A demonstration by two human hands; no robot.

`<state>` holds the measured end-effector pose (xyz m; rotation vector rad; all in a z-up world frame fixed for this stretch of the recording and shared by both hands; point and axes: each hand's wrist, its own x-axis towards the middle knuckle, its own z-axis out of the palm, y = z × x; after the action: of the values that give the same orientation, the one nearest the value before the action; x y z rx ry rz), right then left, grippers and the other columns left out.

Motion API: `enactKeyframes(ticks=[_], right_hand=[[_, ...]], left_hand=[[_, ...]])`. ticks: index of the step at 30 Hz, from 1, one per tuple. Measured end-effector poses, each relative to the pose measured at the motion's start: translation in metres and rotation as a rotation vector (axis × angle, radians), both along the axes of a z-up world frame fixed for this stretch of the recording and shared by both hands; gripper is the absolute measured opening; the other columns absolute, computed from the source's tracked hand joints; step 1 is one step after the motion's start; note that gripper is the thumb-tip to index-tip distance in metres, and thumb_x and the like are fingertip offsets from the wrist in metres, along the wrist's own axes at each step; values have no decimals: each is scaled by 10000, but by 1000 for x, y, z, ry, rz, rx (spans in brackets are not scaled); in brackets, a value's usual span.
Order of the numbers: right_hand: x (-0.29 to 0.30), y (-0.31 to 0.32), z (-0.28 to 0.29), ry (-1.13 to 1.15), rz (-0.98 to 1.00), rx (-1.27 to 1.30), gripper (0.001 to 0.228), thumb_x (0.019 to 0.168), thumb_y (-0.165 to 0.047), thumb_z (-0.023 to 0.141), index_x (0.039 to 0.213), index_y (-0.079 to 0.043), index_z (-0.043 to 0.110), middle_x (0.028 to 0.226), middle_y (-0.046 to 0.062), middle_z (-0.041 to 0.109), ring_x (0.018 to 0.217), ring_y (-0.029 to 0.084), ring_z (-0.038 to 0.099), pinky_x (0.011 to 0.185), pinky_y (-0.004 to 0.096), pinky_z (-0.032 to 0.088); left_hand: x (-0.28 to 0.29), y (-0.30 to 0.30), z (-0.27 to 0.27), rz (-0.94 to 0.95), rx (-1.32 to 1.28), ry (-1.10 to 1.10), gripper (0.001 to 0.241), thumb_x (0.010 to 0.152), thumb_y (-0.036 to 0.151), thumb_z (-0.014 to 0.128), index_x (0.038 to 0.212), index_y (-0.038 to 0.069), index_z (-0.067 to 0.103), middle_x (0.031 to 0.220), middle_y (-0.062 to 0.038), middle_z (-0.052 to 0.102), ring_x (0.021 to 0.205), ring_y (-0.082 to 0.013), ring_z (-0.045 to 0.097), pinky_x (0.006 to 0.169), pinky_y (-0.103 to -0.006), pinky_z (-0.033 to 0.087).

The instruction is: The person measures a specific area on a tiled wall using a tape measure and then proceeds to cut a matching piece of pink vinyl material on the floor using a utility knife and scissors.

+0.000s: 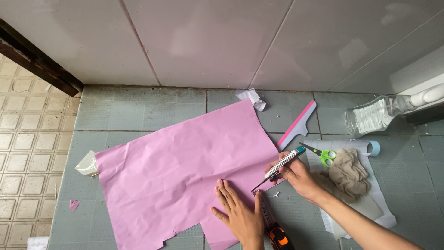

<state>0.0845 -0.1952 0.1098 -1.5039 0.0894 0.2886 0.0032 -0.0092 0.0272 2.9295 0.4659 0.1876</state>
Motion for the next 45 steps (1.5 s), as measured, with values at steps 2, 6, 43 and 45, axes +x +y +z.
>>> enactKeyframes(ticks=[2,6,43,45], right_hand=[[0,0,-3,3,8,15,257,1037,-183,620,1191,-73,446,1098,236,826,809,258,772,696,376,677],[0,1,-3,4,7,5,279,1032,-205,623,1204,-78,444,1094,233,819,816,258,773,682,378,674],[0,6,0,-7,-32,-47,273,1035,-156,617,1224,-62,445,1085,222,822,819,254,772,702,374,670],[0,1,-6,-8,-14,-52,257,1015,-140,641,1194,-74,470,1080,229,834,858,254,779,710,373,659]], left_hand=[[0,1,0,-4,-5,-4,1353,824,967,487,1745,56,96,1830,-68,129,1717,-228,27,1325,-641,-18],[0,1,3,-12,-16,-5,1305,852,949,468,1750,73,108,1836,-69,133,1714,-238,51,1314,-647,13],[1,-1,2,16,27,-40,1309,834,955,432,1742,69,109,1843,-54,112,1721,-234,36,1328,-633,17],[1,-1,4,13,41,-35,1328,823,967,442,1740,67,108,1844,-54,107,1723,-235,30,1326,-634,15]])
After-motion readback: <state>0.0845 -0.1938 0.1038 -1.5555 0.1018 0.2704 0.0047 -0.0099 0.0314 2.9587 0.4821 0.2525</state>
